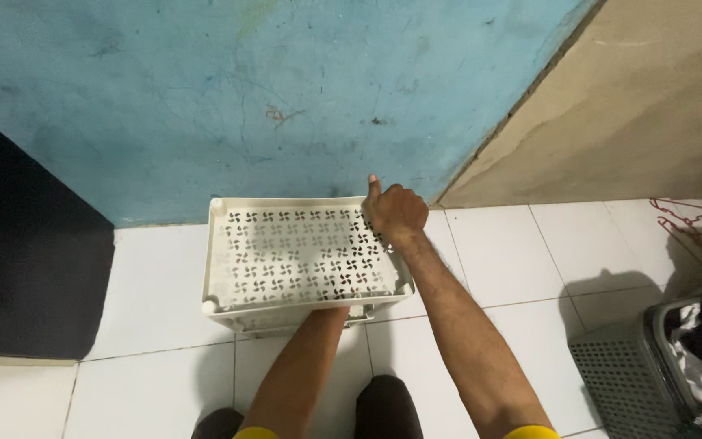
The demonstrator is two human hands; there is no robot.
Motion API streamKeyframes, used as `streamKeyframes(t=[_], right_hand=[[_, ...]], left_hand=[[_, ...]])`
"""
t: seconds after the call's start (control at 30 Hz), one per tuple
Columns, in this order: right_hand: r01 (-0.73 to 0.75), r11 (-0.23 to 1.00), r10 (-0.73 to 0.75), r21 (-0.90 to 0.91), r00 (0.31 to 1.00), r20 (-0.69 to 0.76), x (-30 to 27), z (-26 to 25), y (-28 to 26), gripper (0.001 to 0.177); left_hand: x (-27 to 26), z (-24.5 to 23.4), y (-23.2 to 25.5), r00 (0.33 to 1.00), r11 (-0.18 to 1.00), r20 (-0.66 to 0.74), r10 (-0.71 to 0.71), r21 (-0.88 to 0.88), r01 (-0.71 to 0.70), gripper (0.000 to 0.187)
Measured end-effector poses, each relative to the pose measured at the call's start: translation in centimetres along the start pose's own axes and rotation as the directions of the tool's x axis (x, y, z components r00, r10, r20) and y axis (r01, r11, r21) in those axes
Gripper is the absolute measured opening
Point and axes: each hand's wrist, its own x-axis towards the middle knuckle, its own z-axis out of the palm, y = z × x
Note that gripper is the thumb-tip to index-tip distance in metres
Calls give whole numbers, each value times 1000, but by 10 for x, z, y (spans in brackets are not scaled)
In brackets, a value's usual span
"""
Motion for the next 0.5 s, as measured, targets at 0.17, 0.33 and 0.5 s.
streamKeyframes(t=[0.17, 0.33, 0.5], right_hand=[[11, 997, -16, 80, 998, 64, -6, 6, 7, 53], [166, 985, -166, 53, 986, 7, -7, 1, 13, 49], [256, 965, -259, 57, 964, 54, -6, -3, 15, 46]], left_hand=[[-13, -1, 0, 1000, 1000, 3, 13, -9, -13, 45], [-21, -7, 5, 1000, 1000, 0, -10, 0, 10, 42], [-6, -7, 11, 1000, 1000, -13, 9, 2, -9, 40]])
